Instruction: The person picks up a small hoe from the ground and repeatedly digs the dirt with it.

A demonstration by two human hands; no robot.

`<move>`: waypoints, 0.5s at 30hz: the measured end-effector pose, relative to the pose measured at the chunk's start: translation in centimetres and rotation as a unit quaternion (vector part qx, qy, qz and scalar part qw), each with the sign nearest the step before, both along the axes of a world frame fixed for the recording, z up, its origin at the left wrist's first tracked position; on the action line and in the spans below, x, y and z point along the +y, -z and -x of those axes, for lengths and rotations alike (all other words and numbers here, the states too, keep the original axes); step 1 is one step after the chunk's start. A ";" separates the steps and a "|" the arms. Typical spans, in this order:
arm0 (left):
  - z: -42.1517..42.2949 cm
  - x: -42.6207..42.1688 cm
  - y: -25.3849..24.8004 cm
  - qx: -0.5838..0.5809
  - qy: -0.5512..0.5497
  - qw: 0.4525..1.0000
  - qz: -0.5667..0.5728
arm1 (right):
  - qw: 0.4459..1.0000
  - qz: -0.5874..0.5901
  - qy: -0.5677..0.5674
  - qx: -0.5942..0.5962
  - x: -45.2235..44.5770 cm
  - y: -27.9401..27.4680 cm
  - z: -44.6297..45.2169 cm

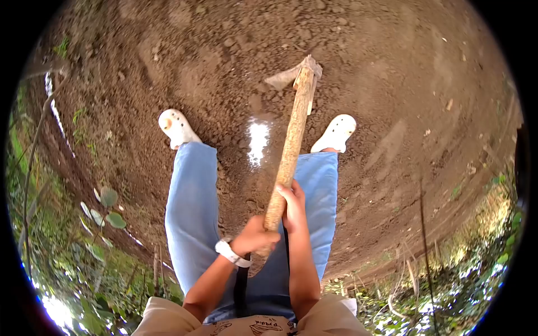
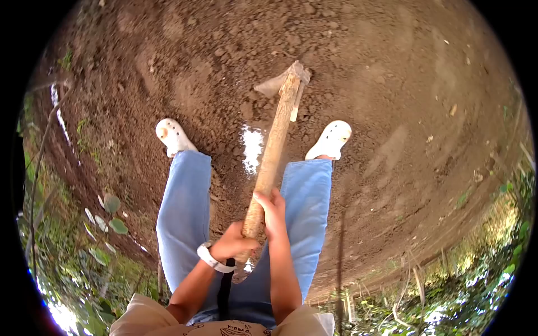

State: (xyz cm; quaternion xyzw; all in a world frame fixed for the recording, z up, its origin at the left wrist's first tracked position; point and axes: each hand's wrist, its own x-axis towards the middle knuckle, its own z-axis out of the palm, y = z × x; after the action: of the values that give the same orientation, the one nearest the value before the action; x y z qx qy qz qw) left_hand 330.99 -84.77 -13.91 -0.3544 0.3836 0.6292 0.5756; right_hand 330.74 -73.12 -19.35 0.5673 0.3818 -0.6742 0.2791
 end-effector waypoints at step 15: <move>9.6 9.2 6.5 0.031 0.220 0.951 -0.217 | 0.882 0.214 0.307 0.287 17.4 6.2 9.5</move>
State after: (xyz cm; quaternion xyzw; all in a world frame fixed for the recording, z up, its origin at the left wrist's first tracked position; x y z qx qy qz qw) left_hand 321.43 -75.61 -20.42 -0.1083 0.3241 0.5656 0.7506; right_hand 321.24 -55.73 -25.53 0.3642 0.0983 -0.9247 0.0513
